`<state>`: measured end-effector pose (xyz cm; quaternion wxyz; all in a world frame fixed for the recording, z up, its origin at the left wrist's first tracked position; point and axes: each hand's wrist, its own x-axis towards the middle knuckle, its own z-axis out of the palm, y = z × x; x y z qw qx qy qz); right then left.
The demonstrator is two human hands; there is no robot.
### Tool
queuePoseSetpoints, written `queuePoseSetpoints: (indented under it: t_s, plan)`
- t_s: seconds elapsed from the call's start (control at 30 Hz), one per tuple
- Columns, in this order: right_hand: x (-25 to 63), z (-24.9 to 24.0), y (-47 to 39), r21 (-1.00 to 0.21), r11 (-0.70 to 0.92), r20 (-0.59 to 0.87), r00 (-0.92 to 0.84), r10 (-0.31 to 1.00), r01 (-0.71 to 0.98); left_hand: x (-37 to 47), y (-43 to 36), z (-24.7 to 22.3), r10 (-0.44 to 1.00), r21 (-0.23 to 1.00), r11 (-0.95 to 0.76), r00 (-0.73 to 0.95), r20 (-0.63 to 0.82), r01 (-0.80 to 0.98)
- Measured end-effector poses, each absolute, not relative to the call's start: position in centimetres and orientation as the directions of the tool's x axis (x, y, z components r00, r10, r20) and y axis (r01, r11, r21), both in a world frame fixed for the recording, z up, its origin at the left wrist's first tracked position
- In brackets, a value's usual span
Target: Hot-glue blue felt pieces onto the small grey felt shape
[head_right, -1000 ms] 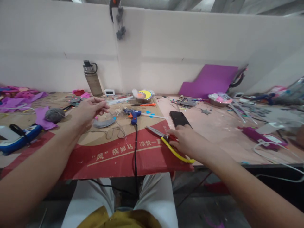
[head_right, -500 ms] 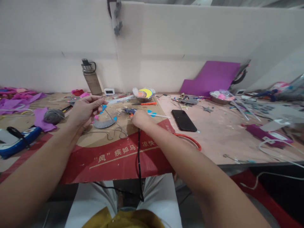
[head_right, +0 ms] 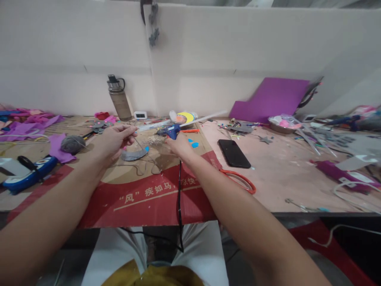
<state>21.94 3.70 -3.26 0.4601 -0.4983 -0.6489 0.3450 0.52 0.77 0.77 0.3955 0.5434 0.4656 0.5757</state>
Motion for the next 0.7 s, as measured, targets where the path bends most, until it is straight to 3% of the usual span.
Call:
queuePoseSetpoints:
  t_s: [0.13, 0.33, 0.47, 0.7]
  plan:
    - [21.7, -1.0, 2.4, -0.991, 0.133, 0.134, 0.029, 0.991, 0.024, 0.5, 1.0, 0.4, 0.964, 0.969, -0.233, -0.116, 0.241, 0.079]
    - [21.8, 0.7, 0.1, -0.934, 0.306, 0.337, -0.175, 0.925, -0.183, 0.5, 1.1, 0.3, 0.954, 0.967, -0.237, -0.165, 0.250, 0.095]
    - [21.6, 0.5, -0.8, -0.922, 0.324, 0.369, -0.227, 0.901, -0.211, 0.6, 0.8, 0.5, 0.935, 0.956, -0.262, -0.212, 0.286, 0.131]
    - [21.3, 0.3, -1.5, -0.928, 0.366, 0.370, -0.293, 0.881, -0.071, 0.9, 0.1, 0.8, 0.910, 0.936, -0.285, -0.248, 0.331, 0.205]
